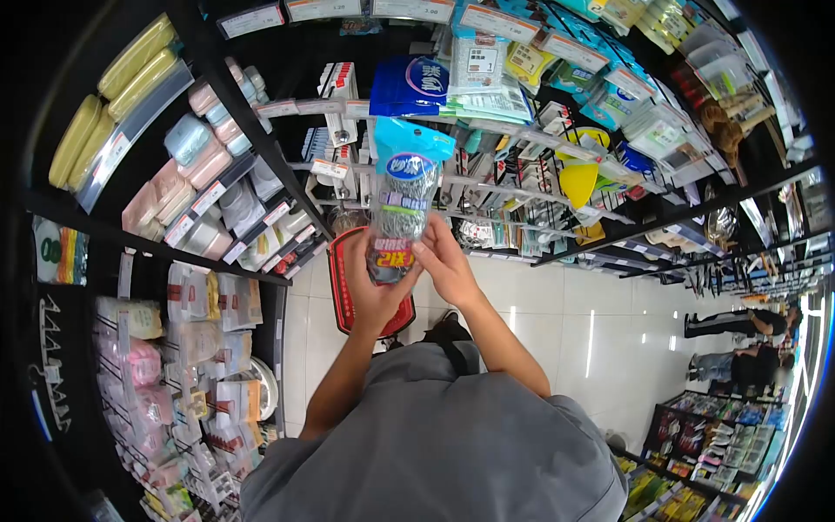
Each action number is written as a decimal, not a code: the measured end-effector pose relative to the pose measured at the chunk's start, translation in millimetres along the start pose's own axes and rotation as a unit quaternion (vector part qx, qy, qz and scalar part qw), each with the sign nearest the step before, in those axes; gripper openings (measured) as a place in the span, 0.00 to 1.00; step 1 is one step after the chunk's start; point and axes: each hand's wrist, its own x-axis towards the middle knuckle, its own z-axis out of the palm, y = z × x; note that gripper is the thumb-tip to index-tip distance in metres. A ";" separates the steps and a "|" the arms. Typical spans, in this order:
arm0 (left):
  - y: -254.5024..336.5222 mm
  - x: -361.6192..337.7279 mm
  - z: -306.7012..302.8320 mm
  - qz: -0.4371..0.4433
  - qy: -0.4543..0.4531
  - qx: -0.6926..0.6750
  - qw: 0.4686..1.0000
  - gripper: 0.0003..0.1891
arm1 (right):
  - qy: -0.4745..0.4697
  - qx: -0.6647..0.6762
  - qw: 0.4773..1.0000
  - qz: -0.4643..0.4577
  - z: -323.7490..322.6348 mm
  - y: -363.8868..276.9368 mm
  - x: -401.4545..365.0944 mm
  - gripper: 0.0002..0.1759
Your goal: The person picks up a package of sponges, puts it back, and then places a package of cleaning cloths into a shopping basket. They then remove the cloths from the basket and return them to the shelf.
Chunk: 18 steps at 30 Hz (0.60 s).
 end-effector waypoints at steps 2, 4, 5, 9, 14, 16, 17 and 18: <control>-1.5 -8.0 -2.6 0.006 0.004 -0.002 1.000 0.39 | -0.003 0.013 1.000 0.007 9.7 -4.7 -1.3 0.21; -0.3 -11.0 -6.7 0.009 0.003 -0.002 1.000 0.40 | 0.003 0.030 1.000 0.005 18.3 -4.0 -1.7 0.22; 0.3 -13.2 -9.5 0.006 0.006 0.005 1.000 0.41 | 0.006 0.028 1.000 0.006 19.7 -5.1 -2.9 0.22; 8.0 -2.5 -24.1 0.002 -0.050 0.019 0.999 0.45 | 0.002 0.024 1.000 0.019 17.4 -13.8 14.2 0.22; -32.4 -14.8 -24.5 -0.111 -0.036 -0.047 0.992 0.34 | 0.059 -0.129 0.990 -0.002 -15.3 -17.6 90.1 0.23; -58.9 -30.5 -20.8 -0.124 -0.058 -0.036 0.990 0.32 | 0.107 -0.280 0.954 0.019 -34.1 -19.2 134.4 0.25; -70.0 -36.9 -20.1 -0.142 -0.079 -0.023 0.986 0.30 | 0.138 -0.386 0.912 0.027 -40.7 -23.5 156.4 0.26; -75.5 -42.3 -19.6 -0.138 -0.078 -0.022 0.987 0.30 | 0.162 -0.395 0.904 -0.013 -50.4 -19.4 178.6 0.27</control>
